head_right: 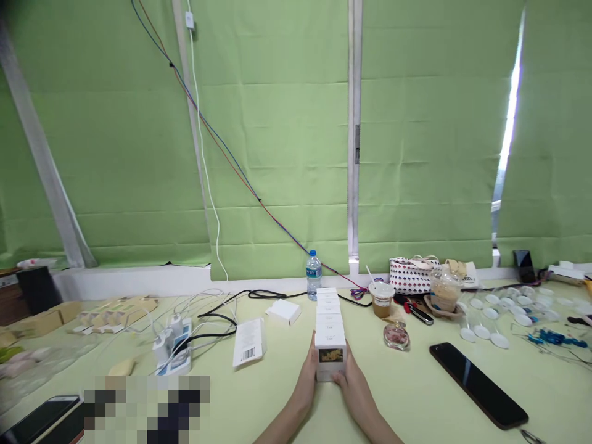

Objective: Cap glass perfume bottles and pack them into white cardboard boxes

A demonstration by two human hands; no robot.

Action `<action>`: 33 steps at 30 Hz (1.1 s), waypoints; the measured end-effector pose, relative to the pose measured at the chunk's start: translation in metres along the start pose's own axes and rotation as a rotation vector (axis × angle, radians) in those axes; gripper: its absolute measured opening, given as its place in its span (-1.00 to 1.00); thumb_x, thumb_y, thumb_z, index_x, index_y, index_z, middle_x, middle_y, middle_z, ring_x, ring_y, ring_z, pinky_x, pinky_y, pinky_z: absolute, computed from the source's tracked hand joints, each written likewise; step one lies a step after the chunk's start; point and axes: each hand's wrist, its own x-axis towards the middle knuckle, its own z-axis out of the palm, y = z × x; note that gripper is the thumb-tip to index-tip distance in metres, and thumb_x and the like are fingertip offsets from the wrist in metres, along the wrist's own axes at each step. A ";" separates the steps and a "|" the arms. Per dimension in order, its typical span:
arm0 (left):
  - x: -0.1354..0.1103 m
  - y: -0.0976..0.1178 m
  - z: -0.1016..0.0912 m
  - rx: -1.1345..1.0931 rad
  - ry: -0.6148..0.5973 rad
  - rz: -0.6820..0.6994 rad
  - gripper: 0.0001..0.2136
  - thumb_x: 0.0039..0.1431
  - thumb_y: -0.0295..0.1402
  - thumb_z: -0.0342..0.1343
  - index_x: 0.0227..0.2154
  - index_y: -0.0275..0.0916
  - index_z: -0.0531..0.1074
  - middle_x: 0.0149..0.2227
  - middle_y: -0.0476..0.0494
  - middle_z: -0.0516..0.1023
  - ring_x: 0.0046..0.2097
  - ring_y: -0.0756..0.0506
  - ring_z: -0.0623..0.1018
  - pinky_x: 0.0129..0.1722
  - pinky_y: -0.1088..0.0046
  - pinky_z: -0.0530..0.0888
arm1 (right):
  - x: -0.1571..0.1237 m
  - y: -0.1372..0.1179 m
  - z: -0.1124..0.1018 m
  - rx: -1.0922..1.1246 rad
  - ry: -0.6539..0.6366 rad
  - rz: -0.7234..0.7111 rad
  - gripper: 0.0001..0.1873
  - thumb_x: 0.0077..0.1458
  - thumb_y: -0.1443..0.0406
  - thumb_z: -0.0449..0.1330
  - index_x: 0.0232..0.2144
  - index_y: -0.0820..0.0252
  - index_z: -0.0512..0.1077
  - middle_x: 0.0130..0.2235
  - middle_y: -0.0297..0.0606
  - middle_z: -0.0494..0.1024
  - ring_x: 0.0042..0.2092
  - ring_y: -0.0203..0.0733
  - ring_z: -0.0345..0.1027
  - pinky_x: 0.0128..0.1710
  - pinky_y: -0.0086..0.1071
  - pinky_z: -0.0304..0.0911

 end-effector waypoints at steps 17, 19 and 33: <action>0.041 -0.023 0.009 -0.400 0.115 -0.063 -0.27 0.14 0.11 0.00 0.30 -0.08 0.00 0.35 0.01 0.04 0.33 -0.20 0.14 0.30 0.31 0.11 | 0.009 0.018 -0.006 0.098 -0.113 0.007 -0.14 -0.12 0.42 0.03 0.29 0.28 0.00 0.25 -0.17 0.29 0.24 -0.14 0.15 0.22 -0.31 0.04; 0.044 -0.025 0.009 -0.377 0.114 -0.042 -0.26 0.13 0.13 0.00 0.30 -0.09 0.01 0.36 0.00 0.01 0.33 -0.20 0.13 0.30 0.32 0.12 | 0.012 0.021 -0.008 0.103 -0.118 0.006 -0.15 -0.13 0.41 0.04 0.28 0.30 0.03 0.25 -0.15 0.29 0.24 -0.13 0.15 0.23 -0.30 0.03; 0.058 0.003 -0.027 0.660 0.549 0.143 -0.50 0.30 -0.19 -0.23 0.22 -0.36 0.05 0.36 -0.34 -0.02 0.38 -0.12 -0.08 0.35 0.28 -0.13 | 0.004 0.021 -0.014 0.257 0.212 0.017 -0.30 0.26 0.00 -0.12 0.32 0.15 -0.14 0.34 -0.08 0.03 0.34 -0.04 -0.11 0.26 -0.12 -0.08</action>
